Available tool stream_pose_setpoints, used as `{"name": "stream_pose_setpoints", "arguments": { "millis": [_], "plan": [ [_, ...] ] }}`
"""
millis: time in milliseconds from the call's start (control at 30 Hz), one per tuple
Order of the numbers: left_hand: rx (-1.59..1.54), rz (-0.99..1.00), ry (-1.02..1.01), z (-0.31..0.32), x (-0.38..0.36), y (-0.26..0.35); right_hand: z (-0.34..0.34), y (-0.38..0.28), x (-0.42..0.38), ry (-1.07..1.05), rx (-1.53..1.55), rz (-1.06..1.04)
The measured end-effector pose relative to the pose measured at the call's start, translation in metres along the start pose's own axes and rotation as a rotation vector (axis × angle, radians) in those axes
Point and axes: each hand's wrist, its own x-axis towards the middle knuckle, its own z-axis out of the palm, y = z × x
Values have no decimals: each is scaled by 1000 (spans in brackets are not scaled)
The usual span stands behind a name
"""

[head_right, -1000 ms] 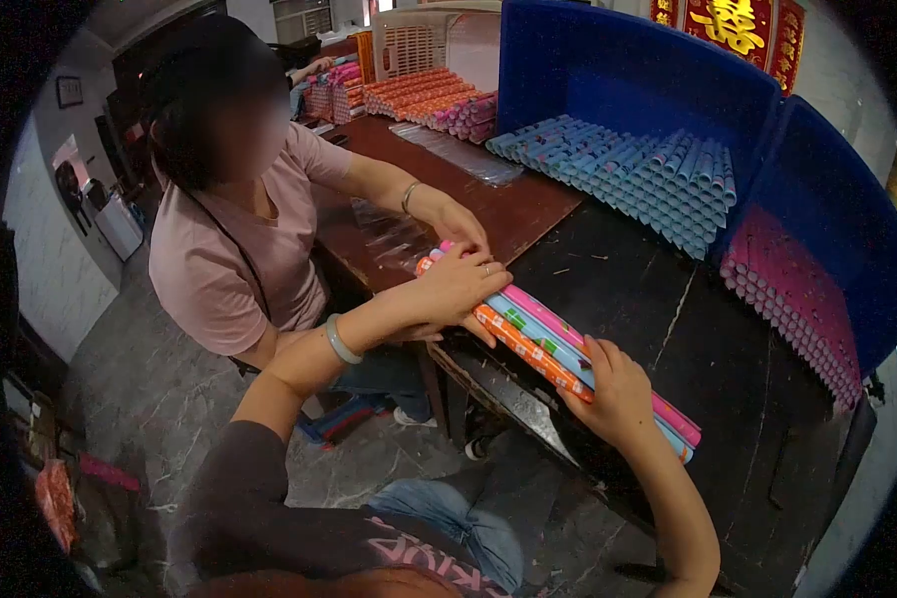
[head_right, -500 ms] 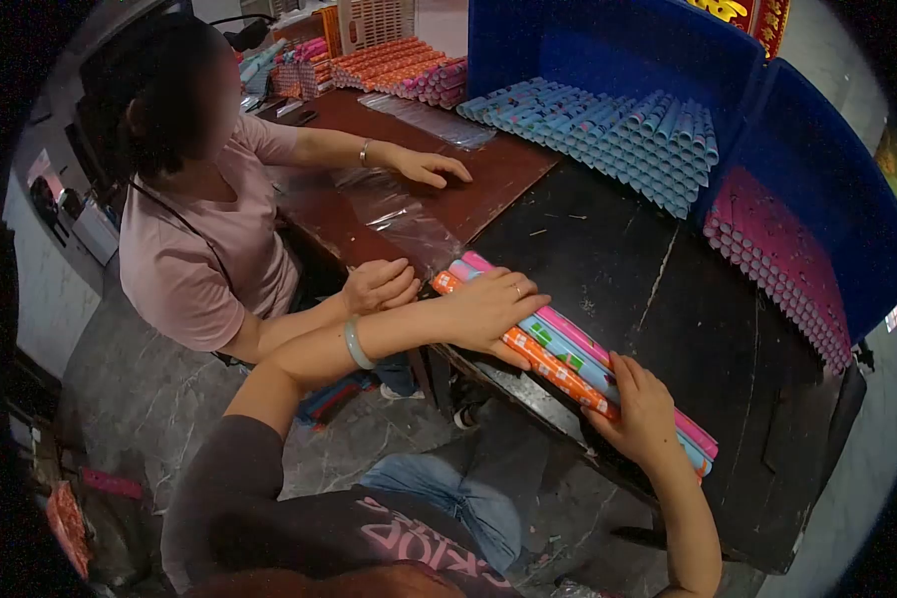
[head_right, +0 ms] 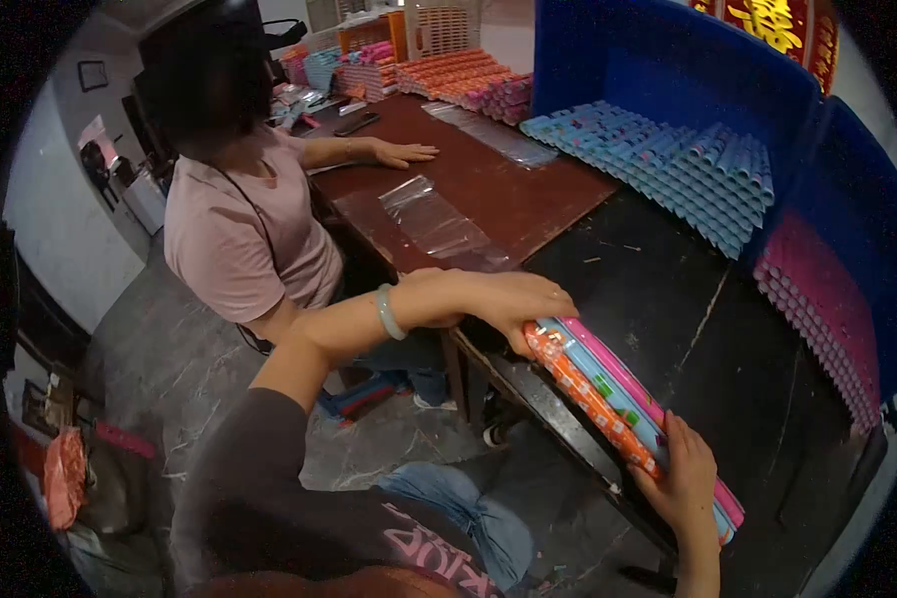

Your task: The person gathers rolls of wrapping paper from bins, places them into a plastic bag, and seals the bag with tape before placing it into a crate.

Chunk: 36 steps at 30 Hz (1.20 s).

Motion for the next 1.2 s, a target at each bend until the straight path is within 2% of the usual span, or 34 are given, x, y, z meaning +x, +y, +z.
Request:
{"name": "stream_pose_setpoints", "arguments": {
  "millis": [167,200,333,433,533,567,633,667,700,733,800,900,933,1033,1067,1133,1167,1200],
  "plan": [
    [96,102,129,26,28,13,15,-14,32,79,185,79],
    [102,99,119,29,35,18,22,-14,42,156,154,5],
    [97,97,152,42,54,34,30,-25,69,128,153,64],
    [141,29,96,46,59,41,24,-29,70,33,211,100],
    [152,49,189,51,55,50,-1,-33,44,18,14,68],
    [137,61,208,51,54,50,-13,-30,26,-68,-86,158],
    [189,23,203,52,50,50,-20,-10,-29,116,302,520],
    [185,-18,130,45,49,55,-17,0,-55,250,387,673],
    [174,-10,142,46,48,56,-6,13,-84,391,472,823],
    [206,-9,149,47,48,57,19,37,-121,542,682,844],
    [239,12,163,51,53,58,31,15,-117,612,1016,714],
    [247,15,142,52,60,64,35,-25,-76,669,968,719],
    [266,24,137,49,60,67,38,-27,-68,729,1135,755],
    [317,73,238,53,60,66,48,-46,-36,711,1131,752],
    [277,45,167,52,61,71,53,-54,-27,711,1147,746],
    [271,37,153,59,66,79,61,-72,-9,649,1226,563],
    [254,35,155,62,68,83,58,-84,5,613,1222,707],
    [276,45,140,60,70,92,68,-85,6,600,1202,650]
  ]
}}
